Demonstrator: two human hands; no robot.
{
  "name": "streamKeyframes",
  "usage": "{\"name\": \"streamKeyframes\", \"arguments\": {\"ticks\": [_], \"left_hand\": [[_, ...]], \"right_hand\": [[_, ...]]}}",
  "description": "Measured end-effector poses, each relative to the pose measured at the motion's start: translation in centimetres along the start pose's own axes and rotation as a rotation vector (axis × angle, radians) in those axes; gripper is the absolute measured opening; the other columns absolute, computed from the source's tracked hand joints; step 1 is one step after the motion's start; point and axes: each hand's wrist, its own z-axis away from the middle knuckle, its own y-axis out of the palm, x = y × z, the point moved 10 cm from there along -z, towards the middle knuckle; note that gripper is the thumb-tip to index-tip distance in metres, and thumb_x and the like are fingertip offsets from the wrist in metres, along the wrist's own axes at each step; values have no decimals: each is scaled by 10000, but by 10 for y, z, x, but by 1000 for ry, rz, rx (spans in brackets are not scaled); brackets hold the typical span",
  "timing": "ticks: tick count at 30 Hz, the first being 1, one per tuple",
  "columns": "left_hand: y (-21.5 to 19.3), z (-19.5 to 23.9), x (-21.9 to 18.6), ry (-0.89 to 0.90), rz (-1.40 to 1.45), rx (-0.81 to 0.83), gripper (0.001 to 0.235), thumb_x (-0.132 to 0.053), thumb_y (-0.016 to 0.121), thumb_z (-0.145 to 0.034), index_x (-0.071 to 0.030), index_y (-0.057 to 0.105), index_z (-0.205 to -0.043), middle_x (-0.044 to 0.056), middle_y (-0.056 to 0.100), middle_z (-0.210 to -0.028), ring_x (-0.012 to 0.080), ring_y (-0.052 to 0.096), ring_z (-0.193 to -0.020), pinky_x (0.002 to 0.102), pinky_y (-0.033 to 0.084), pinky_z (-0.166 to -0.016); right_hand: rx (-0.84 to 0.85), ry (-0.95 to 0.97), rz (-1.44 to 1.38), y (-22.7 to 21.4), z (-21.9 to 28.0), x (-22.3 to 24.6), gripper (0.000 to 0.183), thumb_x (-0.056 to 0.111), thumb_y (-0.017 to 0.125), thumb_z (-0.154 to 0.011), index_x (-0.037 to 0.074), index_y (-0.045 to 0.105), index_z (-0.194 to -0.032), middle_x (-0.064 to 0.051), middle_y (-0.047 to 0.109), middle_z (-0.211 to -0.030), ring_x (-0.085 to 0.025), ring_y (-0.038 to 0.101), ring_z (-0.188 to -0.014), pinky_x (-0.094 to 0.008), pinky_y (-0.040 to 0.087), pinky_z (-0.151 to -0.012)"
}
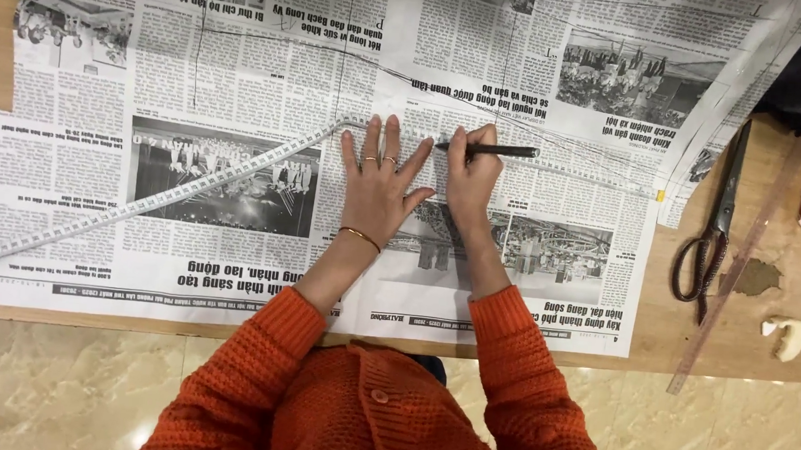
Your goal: The person uses a ruler and a pen to measure and mark lines on a newspaper spread out on a wooden table. They draw straight lines along the ruler's edge and make small marks at specific intervals.
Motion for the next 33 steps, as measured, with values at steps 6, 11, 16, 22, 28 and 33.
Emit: {"name": "streamKeyframes", "arguments": {"ticks": [6,11,16,22,28,33], "left_hand": [[3,-1,0,10,41,45,711,-678,310,-1019,-311,196,-1617,264,217,-1636,488,175,-1519,746,27,-1160],[7,-1,1,4,77,35,711,-670,323,-1019,-302,203,-1616,261,193,-1642,492,156,-1520,738,25,-1167],[4,-1,0,12,40,-38,732,-676,376,-1007,-300,219,-1616,267,215,-1631,495,169,-1513,736,46,-1168],[3,0,-3,6,-33,-90,753,-657,507,-972,-306,277,-1598,265,261,-1612,482,198,-1504,733,99,-1178],[2,-1,5,50,24,-174,772,-665,596,-912,-349,334,-1566,215,339,-1589,437,237,-1499,749,153,-1157],[1,2,26,90,105,-201,688,-676,479,-972,-359,343,-1567,141,328,-1621,354,261,-1508,739,168,-1146]], "right_hand": [[24,18,13,3,0,1,261,204,560,-1070,89,480,-849,-99,544,-577,-185,509,-525,-310,399,-523],[58,21,7,8,1,-11,271,183,545,-1071,107,454,-828,-76,509,-551,-165,490,-513,-300,392,-514],[-7,-88,-251,-1,-9,28,132,192,451,-1109,80,497,-1055,-14,537,-579,-127,519,-506,-256,410,-559],[39,-218,104,5,2,79,184,137,555,-1078,76,693,-973,-95,728,-819,-301,715,-771,-366,549,-736],[23,-296,223,3,36,112,111,24,577,-1058,-9,681,-1040,-180,728,-989,-376,691,-921,-431,530,-832],[-16,-306,266,6,39,94,111,37,609,-1049,16,718,-1044,-143,751,-993,-341,693,-909,-409,528,-826]]}}
